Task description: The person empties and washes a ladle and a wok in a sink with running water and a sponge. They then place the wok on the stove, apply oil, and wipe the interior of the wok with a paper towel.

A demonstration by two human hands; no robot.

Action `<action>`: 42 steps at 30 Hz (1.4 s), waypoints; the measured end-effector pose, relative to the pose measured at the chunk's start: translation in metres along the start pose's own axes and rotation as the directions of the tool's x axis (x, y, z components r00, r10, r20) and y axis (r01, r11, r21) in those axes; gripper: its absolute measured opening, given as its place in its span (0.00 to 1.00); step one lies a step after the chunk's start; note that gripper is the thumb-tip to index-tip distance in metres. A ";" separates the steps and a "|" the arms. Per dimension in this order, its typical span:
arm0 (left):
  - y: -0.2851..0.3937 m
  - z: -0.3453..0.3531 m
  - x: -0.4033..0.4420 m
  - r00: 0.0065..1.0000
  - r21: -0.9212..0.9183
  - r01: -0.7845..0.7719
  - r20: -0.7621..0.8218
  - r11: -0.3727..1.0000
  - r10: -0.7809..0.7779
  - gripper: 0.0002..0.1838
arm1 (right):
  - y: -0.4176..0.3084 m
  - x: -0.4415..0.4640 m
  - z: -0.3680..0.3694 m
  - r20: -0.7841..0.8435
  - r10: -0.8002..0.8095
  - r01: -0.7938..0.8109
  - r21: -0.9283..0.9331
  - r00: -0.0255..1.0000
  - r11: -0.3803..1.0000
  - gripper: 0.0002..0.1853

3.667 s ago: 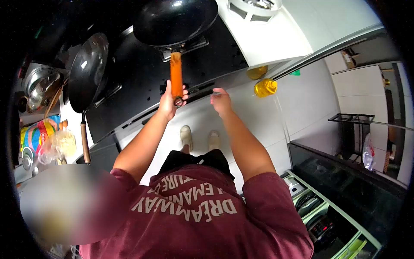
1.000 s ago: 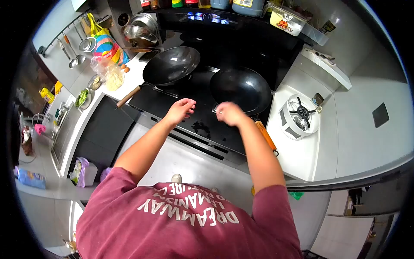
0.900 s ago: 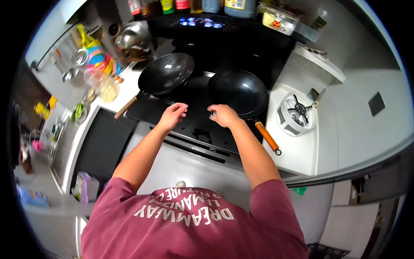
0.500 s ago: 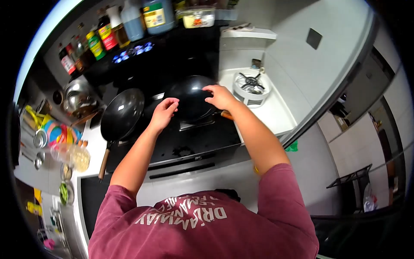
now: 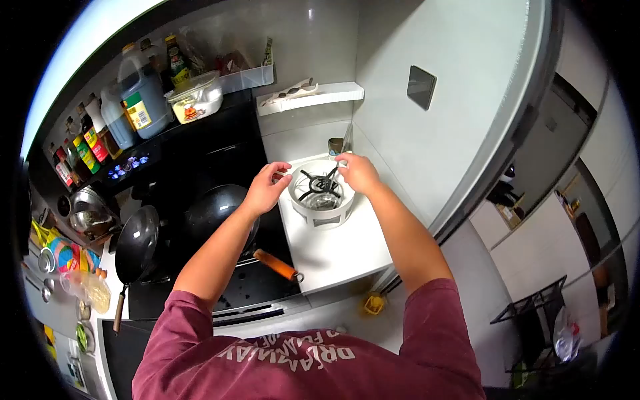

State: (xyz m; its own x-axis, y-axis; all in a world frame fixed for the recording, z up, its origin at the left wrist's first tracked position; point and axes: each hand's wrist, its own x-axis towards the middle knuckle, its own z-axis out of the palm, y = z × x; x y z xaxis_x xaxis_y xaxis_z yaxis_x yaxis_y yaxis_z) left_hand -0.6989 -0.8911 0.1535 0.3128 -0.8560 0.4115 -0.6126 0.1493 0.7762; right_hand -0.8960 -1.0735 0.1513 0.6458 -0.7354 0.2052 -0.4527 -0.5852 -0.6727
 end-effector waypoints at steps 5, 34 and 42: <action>-0.019 0.022 0.034 0.998 0.209 0.032 -0.068 0.977 -0.018 0.18 | 0.044 0.047 -0.012 -0.074 -0.192 0.189 -0.051 0.979 0.981 0.19; -0.091 -0.009 0.242 0.961 0.808 0.272 -0.259 0.523 -0.100 0.42 | 0.002 0.316 -0.028 -0.160 -0.197 0.192 -0.046 0.967 0.980 0.38; -0.115 -0.006 0.239 0.943 0.740 0.238 -0.331 0.629 0.034 0.40 | 0.006 0.388 -0.005 -0.137 -0.217 0.219 -0.002 0.966 0.976 0.20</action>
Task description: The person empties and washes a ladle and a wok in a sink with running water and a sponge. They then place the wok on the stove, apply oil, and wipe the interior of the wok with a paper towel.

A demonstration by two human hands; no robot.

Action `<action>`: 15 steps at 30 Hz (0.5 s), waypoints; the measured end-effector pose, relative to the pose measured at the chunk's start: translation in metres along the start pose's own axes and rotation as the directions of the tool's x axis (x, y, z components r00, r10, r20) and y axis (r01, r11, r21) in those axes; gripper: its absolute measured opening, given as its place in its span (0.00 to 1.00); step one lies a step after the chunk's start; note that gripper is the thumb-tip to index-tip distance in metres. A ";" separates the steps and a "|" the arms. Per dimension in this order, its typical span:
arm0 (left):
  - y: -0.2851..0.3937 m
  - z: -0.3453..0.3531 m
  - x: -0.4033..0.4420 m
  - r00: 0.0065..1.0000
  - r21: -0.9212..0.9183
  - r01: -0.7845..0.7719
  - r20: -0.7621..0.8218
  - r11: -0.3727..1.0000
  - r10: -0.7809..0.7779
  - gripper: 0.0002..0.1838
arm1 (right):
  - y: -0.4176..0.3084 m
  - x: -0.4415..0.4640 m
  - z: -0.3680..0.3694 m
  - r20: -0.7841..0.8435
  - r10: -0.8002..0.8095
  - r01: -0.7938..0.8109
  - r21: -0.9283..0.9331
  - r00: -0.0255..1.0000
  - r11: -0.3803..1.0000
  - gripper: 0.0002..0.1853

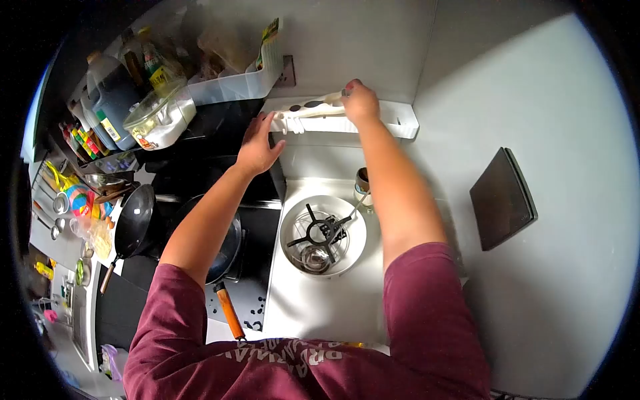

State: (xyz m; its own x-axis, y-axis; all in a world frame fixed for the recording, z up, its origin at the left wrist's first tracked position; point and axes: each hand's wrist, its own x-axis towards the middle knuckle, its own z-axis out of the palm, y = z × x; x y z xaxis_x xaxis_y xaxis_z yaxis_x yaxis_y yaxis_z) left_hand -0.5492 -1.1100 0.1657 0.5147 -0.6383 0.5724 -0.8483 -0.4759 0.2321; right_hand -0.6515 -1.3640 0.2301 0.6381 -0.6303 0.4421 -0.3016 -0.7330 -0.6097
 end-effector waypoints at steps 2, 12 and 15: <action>0.000 0.005 -0.001 1.000 0.001 -0.001 -0.029 1.000 0.001 0.40 | 0.010 0.006 -0.001 0.027 0.040 -0.041 0.038 0.999 0.998 0.19; 0.012 0.002 0.033 0.999 0.008 0.035 -0.038 0.999 -0.035 0.28 | 0.002 -0.005 -0.037 -0.191 -0.174 0.045 -0.540 0.966 0.840 0.17; 0.010 0.011 0.037 0.996 -0.029 0.078 -0.034 0.997 -0.079 0.27 | -0.013 0.002 -0.015 -0.017 -0.451 0.396 -0.448 0.893 0.802 0.17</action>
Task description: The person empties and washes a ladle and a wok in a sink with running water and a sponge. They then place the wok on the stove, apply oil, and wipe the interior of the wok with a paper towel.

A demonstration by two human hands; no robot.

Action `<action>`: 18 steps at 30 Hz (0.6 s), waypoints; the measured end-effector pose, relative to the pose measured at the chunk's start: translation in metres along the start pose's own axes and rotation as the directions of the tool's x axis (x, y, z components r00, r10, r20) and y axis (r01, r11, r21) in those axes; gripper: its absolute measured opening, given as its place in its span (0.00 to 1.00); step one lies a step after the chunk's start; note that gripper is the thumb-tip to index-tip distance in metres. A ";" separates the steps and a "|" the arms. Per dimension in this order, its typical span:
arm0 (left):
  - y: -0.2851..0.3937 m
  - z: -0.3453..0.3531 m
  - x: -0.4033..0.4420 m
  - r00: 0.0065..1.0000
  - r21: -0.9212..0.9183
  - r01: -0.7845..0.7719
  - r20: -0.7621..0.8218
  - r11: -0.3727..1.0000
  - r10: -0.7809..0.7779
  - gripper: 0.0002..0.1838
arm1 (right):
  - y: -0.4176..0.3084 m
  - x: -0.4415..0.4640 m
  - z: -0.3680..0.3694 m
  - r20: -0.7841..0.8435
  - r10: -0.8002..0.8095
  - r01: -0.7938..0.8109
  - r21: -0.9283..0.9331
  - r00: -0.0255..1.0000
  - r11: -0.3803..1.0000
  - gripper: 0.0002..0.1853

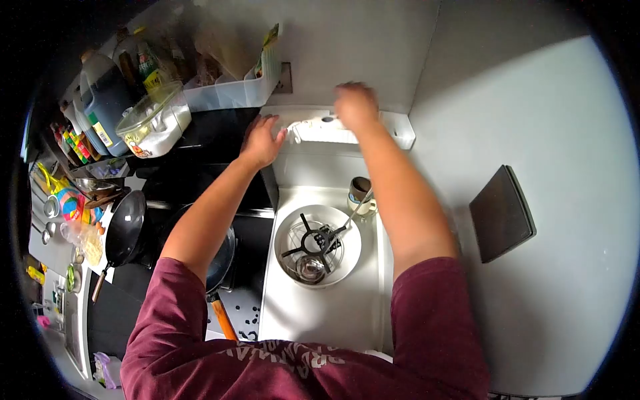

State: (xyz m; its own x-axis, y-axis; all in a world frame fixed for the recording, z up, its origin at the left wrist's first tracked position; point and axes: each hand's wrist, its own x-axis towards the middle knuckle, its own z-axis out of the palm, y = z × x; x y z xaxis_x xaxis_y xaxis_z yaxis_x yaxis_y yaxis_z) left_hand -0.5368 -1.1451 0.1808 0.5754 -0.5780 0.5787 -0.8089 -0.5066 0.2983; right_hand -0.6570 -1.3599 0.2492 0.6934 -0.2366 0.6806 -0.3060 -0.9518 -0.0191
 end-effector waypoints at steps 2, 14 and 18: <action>-0.003 0.003 -0.001 0.999 -0.030 -0.015 -0.037 0.999 0.014 0.27 | -0.031 0.008 0.013 0.157 -0.134 0.103 0.193 0.978 0.976 0.16; -0.003 -0.030 -0.048 0.980 -0.199 -0.143 -0.163 0.969 0.112 0.22 | -0.073 0.053 0.070 0.575 0.024 0.016 -0.065 0.818 0.998 0.20; 0.007 -0.043 -0.058 0.983 -0.280 -0.136 -0.159 0.950 0.094 0.20 | -0.070 0.042 0.073 0.223 -0.023 0.044 -0.088 0.974 0.995 0.18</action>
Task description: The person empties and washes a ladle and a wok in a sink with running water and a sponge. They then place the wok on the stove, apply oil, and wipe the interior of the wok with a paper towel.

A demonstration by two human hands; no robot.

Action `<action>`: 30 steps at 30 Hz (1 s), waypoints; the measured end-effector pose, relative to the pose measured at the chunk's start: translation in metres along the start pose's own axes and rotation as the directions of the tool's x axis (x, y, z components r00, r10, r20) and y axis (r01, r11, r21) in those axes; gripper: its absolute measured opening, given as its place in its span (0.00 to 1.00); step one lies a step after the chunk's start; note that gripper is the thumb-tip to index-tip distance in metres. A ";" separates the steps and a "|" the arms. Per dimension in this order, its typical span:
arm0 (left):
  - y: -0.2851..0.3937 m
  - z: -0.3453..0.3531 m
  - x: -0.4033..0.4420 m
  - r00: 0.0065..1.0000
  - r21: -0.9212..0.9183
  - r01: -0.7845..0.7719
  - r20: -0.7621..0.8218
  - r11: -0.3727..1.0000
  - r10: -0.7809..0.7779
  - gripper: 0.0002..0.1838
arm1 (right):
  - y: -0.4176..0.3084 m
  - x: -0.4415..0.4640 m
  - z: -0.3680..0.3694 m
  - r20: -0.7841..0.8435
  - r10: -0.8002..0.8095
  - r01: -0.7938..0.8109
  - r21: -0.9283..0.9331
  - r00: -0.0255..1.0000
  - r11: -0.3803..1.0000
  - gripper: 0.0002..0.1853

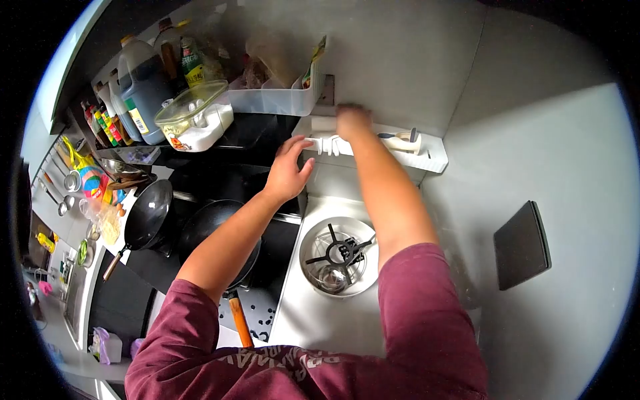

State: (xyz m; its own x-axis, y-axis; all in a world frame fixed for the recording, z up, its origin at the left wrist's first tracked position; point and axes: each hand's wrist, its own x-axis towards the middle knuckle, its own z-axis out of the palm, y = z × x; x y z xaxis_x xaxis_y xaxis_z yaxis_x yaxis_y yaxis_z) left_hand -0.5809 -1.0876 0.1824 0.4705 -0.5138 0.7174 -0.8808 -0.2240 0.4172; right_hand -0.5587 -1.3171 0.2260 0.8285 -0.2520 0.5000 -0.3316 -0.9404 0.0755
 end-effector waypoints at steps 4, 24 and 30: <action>0.005 -0.008 -0.006 0.955 -0.340 0.293 0.151 0.893 -0.256 0.19 | -0.018 -0.044 -0.054 -0.372 0.030 0.024 0.140 0.928 0.990 0.14; 0.005 -0.174 -0.237 0.595 -0.787 0.589 0.268 0.185 -0.758 0.18 | -0.271 -0.268 -0.060 0.390 -0.230 -0.440 0.869 0.891 -0.228 0.06; -0.042 -0.244 -0.298 0.589 -0.833 0.538 0.262 0.130 -0.765 0.15 | -0.362 -0.291 -0.063 0.504 -0.249 -0.557 0.792 0.827 -0.250 0.20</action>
State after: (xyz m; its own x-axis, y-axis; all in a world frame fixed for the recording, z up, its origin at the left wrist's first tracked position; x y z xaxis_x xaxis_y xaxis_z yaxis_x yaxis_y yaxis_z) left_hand -0.6710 -0.7232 0.0870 0.9366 -0.3477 -0.0427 0.1838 0.3838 0.9049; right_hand -0.7082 -0.8890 0.1069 0.9952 -0.0898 -0.0396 -0.0214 0.1951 -0.9805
